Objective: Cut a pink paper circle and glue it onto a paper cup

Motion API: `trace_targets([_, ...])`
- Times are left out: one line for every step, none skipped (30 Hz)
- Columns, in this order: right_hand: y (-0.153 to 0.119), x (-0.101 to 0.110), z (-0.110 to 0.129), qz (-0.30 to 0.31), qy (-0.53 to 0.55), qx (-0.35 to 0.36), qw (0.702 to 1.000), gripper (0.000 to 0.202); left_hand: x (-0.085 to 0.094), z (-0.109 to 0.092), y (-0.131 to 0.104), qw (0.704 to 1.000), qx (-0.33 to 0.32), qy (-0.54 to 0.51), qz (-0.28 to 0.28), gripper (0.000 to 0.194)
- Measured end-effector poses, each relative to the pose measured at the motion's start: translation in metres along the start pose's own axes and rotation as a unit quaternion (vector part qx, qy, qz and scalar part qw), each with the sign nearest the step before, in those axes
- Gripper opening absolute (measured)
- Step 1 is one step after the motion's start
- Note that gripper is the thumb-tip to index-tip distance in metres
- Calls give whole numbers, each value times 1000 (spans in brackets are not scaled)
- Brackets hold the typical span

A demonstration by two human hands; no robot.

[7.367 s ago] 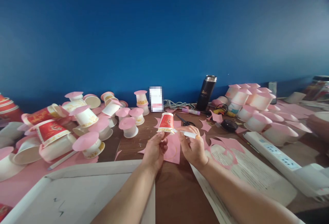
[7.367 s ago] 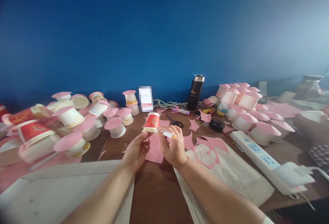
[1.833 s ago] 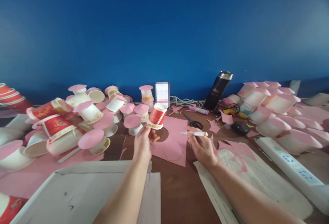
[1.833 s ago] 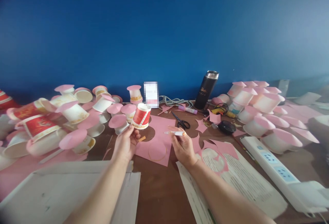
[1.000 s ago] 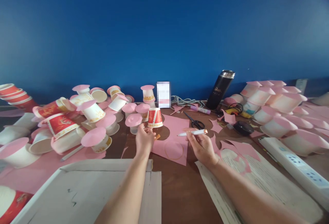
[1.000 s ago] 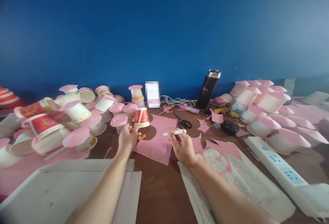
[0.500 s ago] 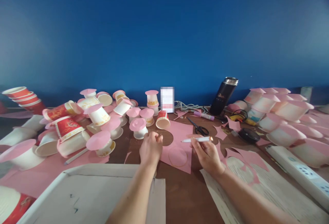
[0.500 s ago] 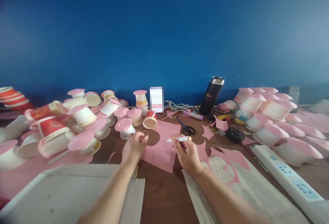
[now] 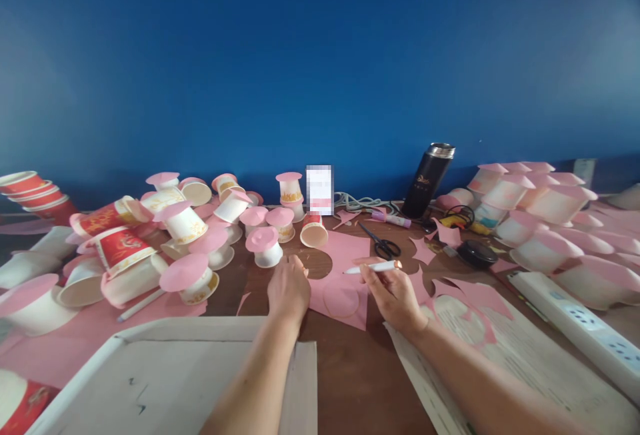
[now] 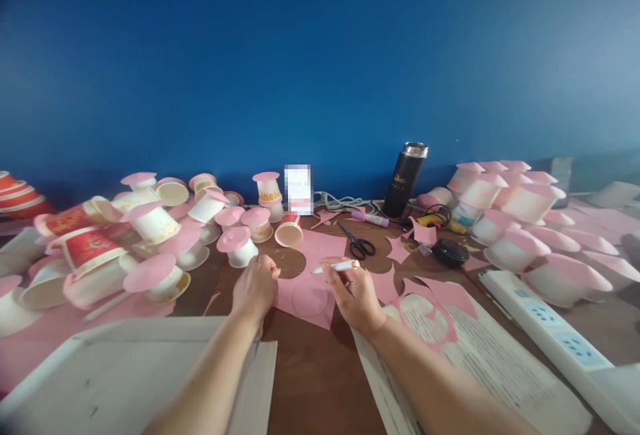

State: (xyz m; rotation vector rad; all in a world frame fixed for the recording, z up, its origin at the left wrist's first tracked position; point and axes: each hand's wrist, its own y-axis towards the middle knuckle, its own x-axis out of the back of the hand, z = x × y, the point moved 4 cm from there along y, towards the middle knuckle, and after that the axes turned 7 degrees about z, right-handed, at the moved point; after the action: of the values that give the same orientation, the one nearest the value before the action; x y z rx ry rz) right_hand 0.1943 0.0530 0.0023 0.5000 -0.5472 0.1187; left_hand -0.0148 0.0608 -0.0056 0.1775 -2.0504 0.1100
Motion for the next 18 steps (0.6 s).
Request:
trace_targets([0, 0, -1, 1, 3, -1, 1000, 28, 1, -1, 0, 1000, -4, 1, -8, 9])
trace_targets([0, -1, -1, 3, 5, -2, 1000, 27, 2, -3, -1, 1000, -10, 0, -17, 9])
trace_targets([0, -1, -2, 4, 6, -3, 1000, 27, 3, -5, -1, 1000, -20, 0, -24, 10])
trace_targets([0, -1, -2, 6, 5, -3, 1000, 28, 3, -7, -2, 999, -31, 1, -29, 11])
trace_targets([1, -1, -1, 7, 4, -3, 1000, 28, 3, -9, -2, 999, -42, 4, -31, 11])
trace_targets([1, 0, -1, 6, 1, -2, 1000, 29, 3, -11, -3, 998, -53, 7, -34, 11])
trace_targets([1, 1, -1, 4, -3, 0, 1000, 30, 3, -12, -3, 997, -63, 11, -37, 11])
trace_targets([1, 1, 0, 2, -8, 2, 1000, 30, 3, -14, -4, 997, -72, 14, -39, 11])
trace_targets([2, 2, 0, 1, -11, 5, 1000, 30, 3, -15, -4, 996, -79, 18, -44, 11])
trace_targets([1, 2, 1, 2, -13, 7, 1000, 30, 2, -16, -5, 995, -86, 22, -50, 12])
trace_targets([1, 2, 1, 3, -15, 9, 1000, 31, 2, -17, -5, 994, -92, 27, -55, 13])
trace_targets([1, 2, 2, 6, -15, 10, 1000, 31, 2, -18, -6, 993, -97, 35, -60, 13])
trace_targets([1, 2, 2, 9, -15, 11, 1000, 31, 2, -19, -6, 992, -103, 44, -62, 14])
trace_targets([1, 1, 2, 12, -14, 11, 1000, 31, 2, -20, -7, 991, -108, 53, -64, 13])
trace_targets([1, 1, 3, 14, -14, 13, 1000, 30, 2, -21, -8, 989, -113, 62, -65, 13])
trace_targets([1, 1, 3, 16, -13, 14, 1000, 30, 2, -22, -8, 988, -118, 68, -65, 12])
trace_targets([1, 1, 4, 17, -13, 15, 1000, 30, 2, -22, -9, 988, -122, 73, -65, 12])
trace_targets([1, 2, 4, 17, -12, 16, 1000, 30, 1, -23, -9, 987, -124, 77, -64, 12])
